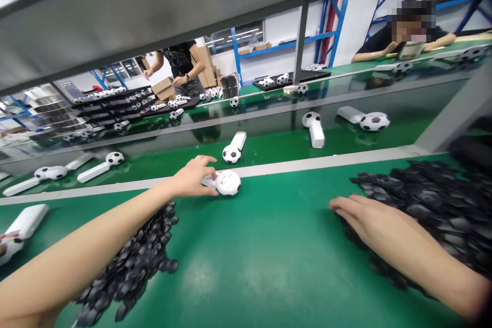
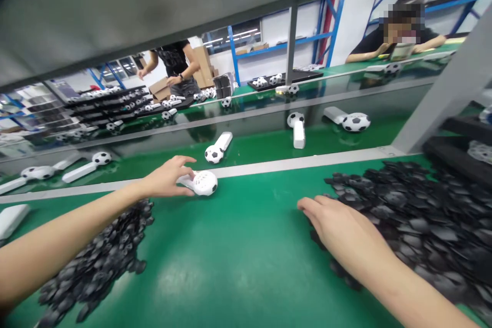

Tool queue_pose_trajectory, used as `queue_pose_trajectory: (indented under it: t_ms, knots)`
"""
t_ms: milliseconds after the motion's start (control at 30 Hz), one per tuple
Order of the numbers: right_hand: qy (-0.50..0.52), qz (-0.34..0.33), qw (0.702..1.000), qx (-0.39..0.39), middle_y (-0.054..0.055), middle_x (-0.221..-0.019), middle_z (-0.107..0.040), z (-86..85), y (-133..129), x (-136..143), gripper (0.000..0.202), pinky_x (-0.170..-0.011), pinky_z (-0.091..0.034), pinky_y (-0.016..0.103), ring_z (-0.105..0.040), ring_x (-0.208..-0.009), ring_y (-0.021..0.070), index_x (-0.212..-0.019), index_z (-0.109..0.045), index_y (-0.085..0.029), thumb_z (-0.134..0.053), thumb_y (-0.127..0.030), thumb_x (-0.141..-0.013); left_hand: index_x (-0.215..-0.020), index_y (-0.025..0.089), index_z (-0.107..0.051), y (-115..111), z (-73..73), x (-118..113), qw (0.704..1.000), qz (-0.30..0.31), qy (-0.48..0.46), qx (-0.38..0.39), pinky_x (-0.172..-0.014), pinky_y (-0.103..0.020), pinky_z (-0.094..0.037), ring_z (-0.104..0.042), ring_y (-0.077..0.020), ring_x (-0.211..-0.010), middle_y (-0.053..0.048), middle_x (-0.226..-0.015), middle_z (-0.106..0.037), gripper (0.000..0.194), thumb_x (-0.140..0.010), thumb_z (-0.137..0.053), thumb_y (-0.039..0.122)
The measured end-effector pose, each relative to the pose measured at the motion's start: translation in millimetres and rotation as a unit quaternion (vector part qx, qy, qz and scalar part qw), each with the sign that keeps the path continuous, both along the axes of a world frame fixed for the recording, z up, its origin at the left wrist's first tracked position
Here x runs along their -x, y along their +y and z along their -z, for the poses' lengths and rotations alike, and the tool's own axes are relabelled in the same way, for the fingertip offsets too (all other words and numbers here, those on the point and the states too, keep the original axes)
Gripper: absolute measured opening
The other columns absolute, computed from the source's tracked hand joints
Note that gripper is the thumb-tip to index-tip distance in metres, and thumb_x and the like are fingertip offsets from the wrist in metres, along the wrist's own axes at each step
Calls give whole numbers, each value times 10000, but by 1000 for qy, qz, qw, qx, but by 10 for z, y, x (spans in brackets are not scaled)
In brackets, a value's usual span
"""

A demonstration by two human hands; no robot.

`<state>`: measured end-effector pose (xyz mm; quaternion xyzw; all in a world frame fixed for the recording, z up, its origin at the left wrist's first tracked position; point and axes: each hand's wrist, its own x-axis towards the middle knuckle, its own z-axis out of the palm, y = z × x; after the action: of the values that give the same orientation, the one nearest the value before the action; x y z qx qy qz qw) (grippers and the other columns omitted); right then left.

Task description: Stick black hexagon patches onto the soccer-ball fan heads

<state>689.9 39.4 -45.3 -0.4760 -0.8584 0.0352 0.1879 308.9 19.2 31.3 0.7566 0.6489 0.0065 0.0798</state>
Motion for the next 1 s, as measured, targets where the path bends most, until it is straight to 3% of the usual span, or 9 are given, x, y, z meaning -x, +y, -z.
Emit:
queue_pose_trajectory:
  t_ms: [100, 167, 233, 333, 467, 600, 700, 867, 1000]
  knots:
    - [-22, -35, 998, 53, 39, -922, -654, -18, -11, 12, 251, -643, -494, 314, -617, -859, 240, -899, -635, -237, -398, -298, -844, -850, 193, -568, 103, 76, -124, 999, 38, -14, 8, -965, -409, -304, -524, -263, -1012, -60, -1075, -592, 400, -647, -608, 535]
    - [-22, -40, 997, 63, 51, -951, -653, -44, -31, 25, 225, -712, -494, 316, -598, -935, 249, -934, -642, -217, -449, -249, -823, -979, 175, -509, 136, 156, -191, 1000, 13, -21, 4, -834, -389, -409, -588, -249, -860, -78, -966, -626, 462, -717, -520, 554]
    - [-33, -41, 996, 73, 48, -943, -647, -94, -59, 42, 220, -721, -490, 315, -604, -908, 237, -929, -653, -221, -460, -216, -824, -1139, 168, -410, 116, 233, -267, 1000, -1, -29, -11, -755, -354, -440, -589, -261, -882, -104, -1042, -603, 539, -763, -457, 552]
    - [-49, -40, 995, 74, 36, -888, -624, -189, -93, 67, 217, -674, -478, 308, -601, -826, 217, -830, -676, -244, -460, -247, -852, -1321, 201, -200, -17, 309, -434, 999, -9, -40, -22, -766, -358, -432, -548, -298, -1009, -118, -1191, -532, 666, -792, -413, 544]
    - [-17, -50, 995, 80, 38, -849, -628, -256, -100, 89, 189, -734, -446, 294, -589, -803, 194, -816, -672, -209, -486, -216, -851, -1390, 244, -7, -306, 320, -779, 999, -6, -32, 12, -751, -390, -436, -556, -337, -1003, -124, -1199, -535, 799, -783, -401, 583]
    - [45, -54, 993, 98, 18, -825, -644, -285, -125, 103, 108, -690, -428, 269, -583, -752, 170, -842, -633, -196, -530, -169, -821, -1387, 310, -48, -542, 291, -1146, 995, 42, -71, 59, -761, -374, -445, -556, -308, -1016, -79, -1174, -560, 765, -776, -416, 587]
    - [111, -53, 988, 98, -7, -733, -626, -325, -181, 124, 64, -618, -412, 252, -559, -665, 144, -803, -602, -195, -541, -178, -817, -1375, 289, -152, -595, 305, -1337, 994, 34, -98, 46, -810, -382, -437, -523, -296, -1056, -84, -1203, -518, 773, -736, -500, 548]
    - [246, -169, 949, 101, -4, -801, -582, -348, -349, 224, 47, -730, -411, 250, -532, -784, 124, -764, -610, -195, -587, -168, -796, -1372, 277, -167, -577, 375, -1470, 987, 17, -155, 30, -826, -387, -441, -518, -273, -1044, -91, -1261, -421, 759, -730, -543, 424]
    - [261, -221, 931, 125, 8, -860, -531, -271, -485, 354, 41, -810, -390, 295, -493, -869, 143, -756, -620, -200, -628, -162, -767, -1354, 299, -200, -576, 404, -1488, 983, 39, -179, 22, -878, -395, -411, -470, -272, -1113, -67, -1267, -438, 727, -728, -554, 409]
